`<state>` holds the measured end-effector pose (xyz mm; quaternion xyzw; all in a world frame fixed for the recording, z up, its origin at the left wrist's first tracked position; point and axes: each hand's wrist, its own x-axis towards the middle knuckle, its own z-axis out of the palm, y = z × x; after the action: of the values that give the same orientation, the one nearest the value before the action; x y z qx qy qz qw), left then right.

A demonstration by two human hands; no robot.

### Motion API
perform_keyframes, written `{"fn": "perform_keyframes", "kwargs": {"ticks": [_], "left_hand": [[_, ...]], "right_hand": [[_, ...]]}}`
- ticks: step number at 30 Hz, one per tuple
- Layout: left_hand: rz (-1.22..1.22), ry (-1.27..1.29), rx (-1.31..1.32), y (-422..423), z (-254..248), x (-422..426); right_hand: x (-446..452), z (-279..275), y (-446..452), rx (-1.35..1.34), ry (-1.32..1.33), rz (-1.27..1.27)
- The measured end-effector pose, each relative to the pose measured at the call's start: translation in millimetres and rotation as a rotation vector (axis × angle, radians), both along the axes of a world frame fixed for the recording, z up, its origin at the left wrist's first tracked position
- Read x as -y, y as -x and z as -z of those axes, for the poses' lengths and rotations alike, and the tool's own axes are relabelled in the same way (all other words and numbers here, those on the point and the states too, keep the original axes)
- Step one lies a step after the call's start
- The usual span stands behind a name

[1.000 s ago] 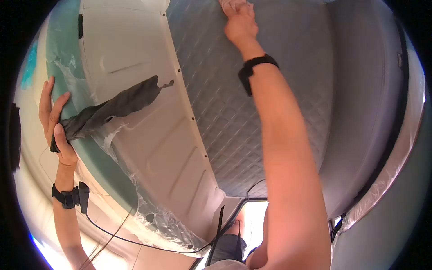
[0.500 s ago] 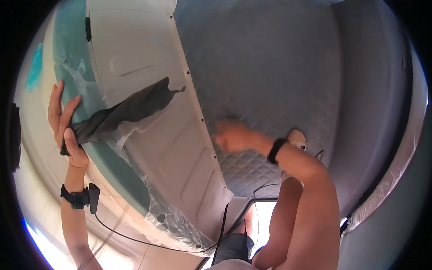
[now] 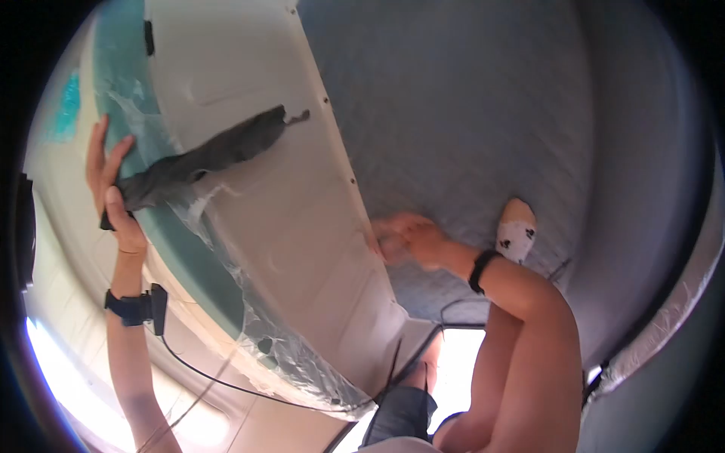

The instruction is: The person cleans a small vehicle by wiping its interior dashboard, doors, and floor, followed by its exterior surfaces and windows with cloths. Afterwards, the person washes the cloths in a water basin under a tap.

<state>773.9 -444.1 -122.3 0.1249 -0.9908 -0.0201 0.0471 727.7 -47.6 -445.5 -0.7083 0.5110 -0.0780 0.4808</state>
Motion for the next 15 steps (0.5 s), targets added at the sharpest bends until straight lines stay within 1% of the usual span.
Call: {"fn": "perform_keyframes", "kwargs": {"ticks": [1, 2, 4, 6, 8, 9, 10, 11, 12, 13, 14, 15], "left_hand": [[-0.019, -0.016, -0.023, 2.3, 0.4, 0.3], [-0.007, -0.021, -0.038, 5.0, 1.1, -1.1], [-0.011, -0.018, -0.008, 11.0, -2.8, -7.0], [-0.023, -0.002, -0.01, 19.5, -11.4, -20.0], [-0.071, -0.084, 0.041, 30.8, -20.1, -35.4], [-0.079, -0.05, 0.017, 36.5, -26.2, -47.8], [-0.073, -0.111, 0.074, 33.4, -30.7, -65.0], [-0.061, -0.18, 0.137, 35.3, -33.9, -83.0], [-0.241, -0.441, 0.126, 39.6, -34.7, -103.8], [-0.412, -0.707, 0.105, 44.9, -34.2, -120.1], [-0.415, -0.693, 0.085, 46.1, -35.1, -127.2], [-0.542, -0.834, 0.054, 46.3, -37.9, -131.4]], "right_hand": [[10.9, -8.8, 0.8, 0.217, -0.455, -0.119], [27.2, -12.2, 5.0, 0.228, -0.411, -0.097], [74.0, -72.2, 47.5, 0.232, -0.319, 0.024], [109.2, -115.4, 74.0, 0.509, 0.102, 0.697], [145.8, -162.0, 104.9, 0.586, 0.624, 0.971], [161.7, -181.2, 113.7, 0.587, 0.662, 0.947], [176.7, -197.4, 111.9, 0.585, 0.806, 1.004], [178.2, -202.1, 109.3, 0.592, 0.882, 1.027], [179.8, -206.7, 106.9, 0.595, 0.959, 1.05], [172.3, -202.2, 103.8, 0.579, 0.906, 0.92], [165.8, -200.0, 101.6, 0.557, 0.855, 0.79], [161.5, -206.5, 101.0, 0.623, 0.75, 0.803]]}}
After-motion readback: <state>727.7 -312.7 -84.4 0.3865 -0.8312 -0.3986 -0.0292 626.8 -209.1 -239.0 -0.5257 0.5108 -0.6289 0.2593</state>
